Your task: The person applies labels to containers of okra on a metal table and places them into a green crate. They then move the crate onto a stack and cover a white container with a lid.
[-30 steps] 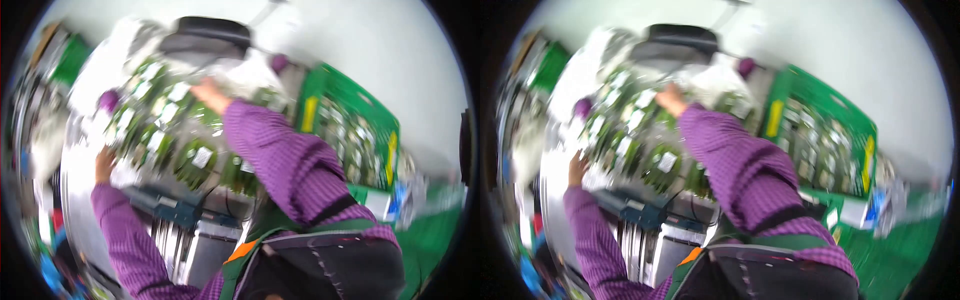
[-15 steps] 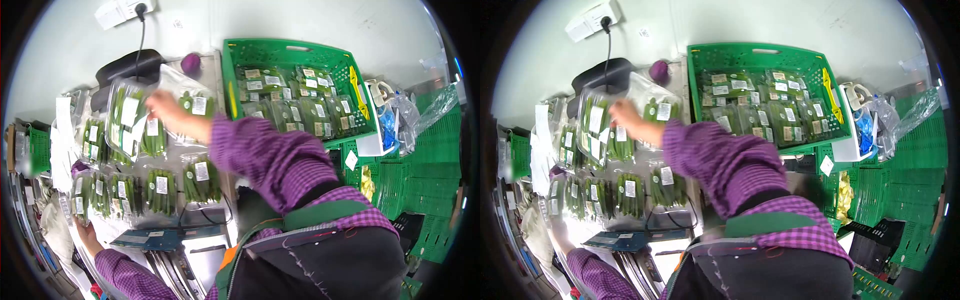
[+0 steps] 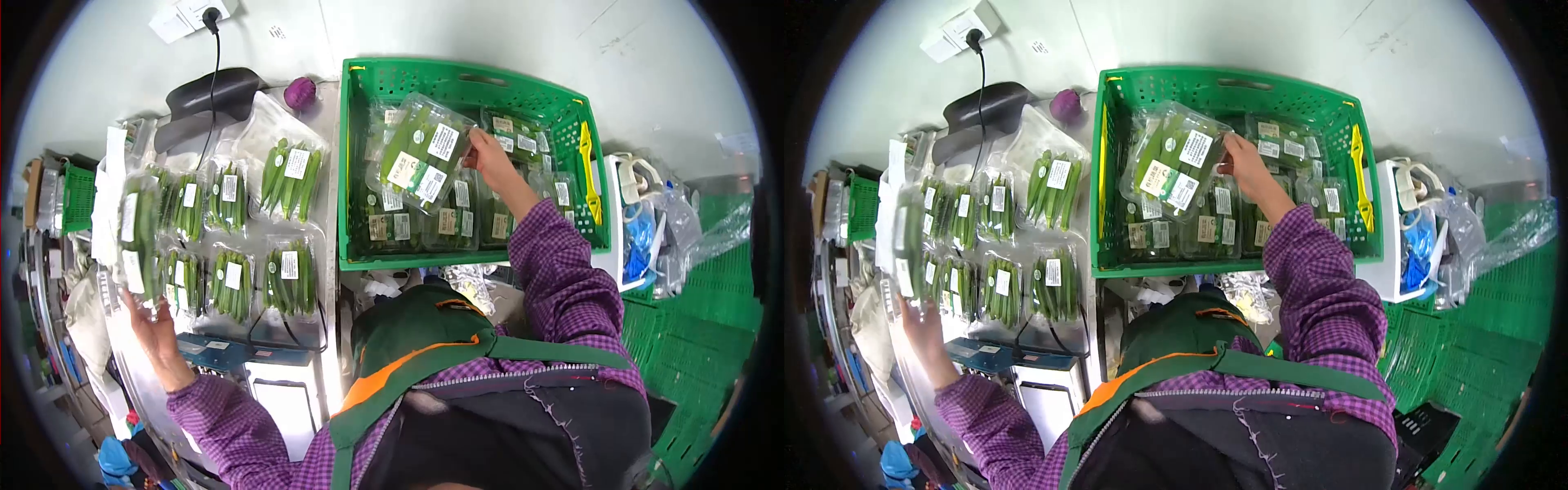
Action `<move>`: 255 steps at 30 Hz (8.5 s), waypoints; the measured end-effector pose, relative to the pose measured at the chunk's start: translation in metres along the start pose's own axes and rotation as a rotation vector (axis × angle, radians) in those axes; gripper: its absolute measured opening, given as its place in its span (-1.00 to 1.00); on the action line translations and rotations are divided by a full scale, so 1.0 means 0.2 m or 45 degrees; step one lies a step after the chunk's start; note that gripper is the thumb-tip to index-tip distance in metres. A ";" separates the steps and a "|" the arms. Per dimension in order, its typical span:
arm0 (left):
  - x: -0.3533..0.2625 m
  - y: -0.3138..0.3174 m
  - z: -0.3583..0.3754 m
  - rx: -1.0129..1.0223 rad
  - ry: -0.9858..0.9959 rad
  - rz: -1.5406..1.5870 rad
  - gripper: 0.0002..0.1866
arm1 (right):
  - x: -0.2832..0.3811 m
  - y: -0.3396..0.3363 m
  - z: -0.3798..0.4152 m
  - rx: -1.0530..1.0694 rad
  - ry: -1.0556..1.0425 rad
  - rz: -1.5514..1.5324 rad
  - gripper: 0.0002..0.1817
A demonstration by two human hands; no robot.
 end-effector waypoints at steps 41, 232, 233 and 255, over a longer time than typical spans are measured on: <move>0.79 2.37 1.35 0.995 -1.138 0.213 -0.46 | -0.17 -0.37 -0.57 0.014 -0.002 0.384 -0.66; 1.38 -3.29 3.58 -1.491 -0.274 -0.353 -0.69 | -1.52 2.84 3.77 1.603 -0.542 0.139 -0.73; 1.34 -3.28 3.58 -1.466 -0.266 -0.362 -0.69 | -1.44 2.79 3.70 1.621 -0.502 0.138 -0.74; 0.69 -1.28 3.13 -1.016 0.123 0.866 -0.44 | -1.03 1.67 1.63 0.621 0.241 -0.150 -0.82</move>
Point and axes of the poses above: each hand's wrist, its own z-axis away from the middle knuckle, its own y-axis out of the palm, x = y × z, the point moved 4 cm from there along -z, towards the middle knuckle
